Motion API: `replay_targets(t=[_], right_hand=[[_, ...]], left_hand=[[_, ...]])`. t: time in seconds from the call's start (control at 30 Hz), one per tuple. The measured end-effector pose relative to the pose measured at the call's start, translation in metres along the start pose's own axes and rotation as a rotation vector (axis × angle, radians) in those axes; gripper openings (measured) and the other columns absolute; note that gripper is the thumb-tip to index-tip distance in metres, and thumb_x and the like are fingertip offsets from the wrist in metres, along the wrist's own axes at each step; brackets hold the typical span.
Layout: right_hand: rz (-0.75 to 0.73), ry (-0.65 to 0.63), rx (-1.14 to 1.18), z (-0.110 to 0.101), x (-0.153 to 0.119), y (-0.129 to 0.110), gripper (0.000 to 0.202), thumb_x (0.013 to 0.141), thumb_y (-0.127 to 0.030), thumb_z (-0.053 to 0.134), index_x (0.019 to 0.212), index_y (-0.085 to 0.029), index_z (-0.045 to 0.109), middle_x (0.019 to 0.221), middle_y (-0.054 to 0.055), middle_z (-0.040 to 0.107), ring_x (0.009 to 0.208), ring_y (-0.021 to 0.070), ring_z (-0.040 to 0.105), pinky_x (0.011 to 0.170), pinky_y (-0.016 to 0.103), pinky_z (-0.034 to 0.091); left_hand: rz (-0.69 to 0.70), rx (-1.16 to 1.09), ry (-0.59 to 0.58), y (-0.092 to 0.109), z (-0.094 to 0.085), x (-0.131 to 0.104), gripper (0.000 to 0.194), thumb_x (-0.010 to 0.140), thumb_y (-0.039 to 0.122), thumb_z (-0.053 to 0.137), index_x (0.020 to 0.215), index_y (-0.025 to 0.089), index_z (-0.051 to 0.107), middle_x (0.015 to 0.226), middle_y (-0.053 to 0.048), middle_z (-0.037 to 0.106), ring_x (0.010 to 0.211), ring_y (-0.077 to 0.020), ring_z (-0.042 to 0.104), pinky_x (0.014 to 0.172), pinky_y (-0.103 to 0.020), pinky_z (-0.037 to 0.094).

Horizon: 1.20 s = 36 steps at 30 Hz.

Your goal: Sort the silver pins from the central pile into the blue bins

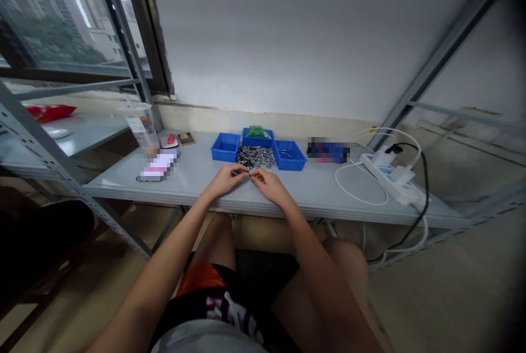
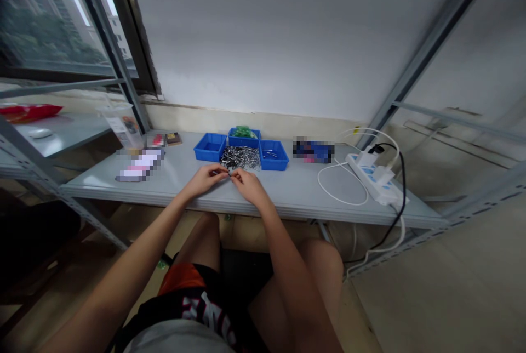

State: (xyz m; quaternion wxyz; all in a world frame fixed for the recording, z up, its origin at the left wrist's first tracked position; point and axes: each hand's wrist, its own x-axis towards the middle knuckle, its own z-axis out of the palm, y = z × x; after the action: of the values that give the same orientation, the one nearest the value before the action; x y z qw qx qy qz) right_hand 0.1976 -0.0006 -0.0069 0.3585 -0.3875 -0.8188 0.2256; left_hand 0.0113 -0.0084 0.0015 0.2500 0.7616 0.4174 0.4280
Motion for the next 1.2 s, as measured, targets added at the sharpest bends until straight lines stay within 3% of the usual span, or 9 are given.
replay_targets(t=[0.3,0.57,1.2], right_hand=[[-0.020,-0.004,-0.034,-0.001,0.000,-0.001,0.013,0.086,-0.025,0.051,0.090,-0.019,0.062,0.085,0.003,0.067,0.075,0.0147,0.059,0.069,0.025,0.042],[0.015,0.047,0.031,-0.002,0.000,-0.004,0.017,0.087,-0.032,0.050,0.086,-0.019,0.062,0.082,0.002,0.067,0.072,0.0141,0.059,0.067,0.025,0.043],[0.003,-0.011,0.015,-0.001,-0.001,-0.004,0.015,0.085,-0.030,0.054,0.088,-0.019,0.063,0.084,0.002,0.068,0.074,0.0142,0.061,0.071,0.026,0.045]], left_hand=[[0.005,-0.085,-0.001,0.003,-0.001,-0.003,0.011,0.076,0.020,0.054,0.082,0.013,0.058,0.083,-0.004,0.064,0.081,-0.0153,0.059,0.075,-0.026,0.047],[-0.015,-0.037,-0.038,-0.002,0.001,-0.002,0.018,0.077,0.028,0.057,0.083,0.013,0.064,0.076,-0.003,0.064,0.072,-0.0138,0.056,0.068,-0.024,0.043],[-0.025,-0.054,-0.132,-0.008,0.003,-0.003,0.021,0.074,0.031,0.061,0.081,0.012,0.066,0.071,-0.002,0.063,0.068,-0.0132,0.056,0.065,-0.023,0.043]])
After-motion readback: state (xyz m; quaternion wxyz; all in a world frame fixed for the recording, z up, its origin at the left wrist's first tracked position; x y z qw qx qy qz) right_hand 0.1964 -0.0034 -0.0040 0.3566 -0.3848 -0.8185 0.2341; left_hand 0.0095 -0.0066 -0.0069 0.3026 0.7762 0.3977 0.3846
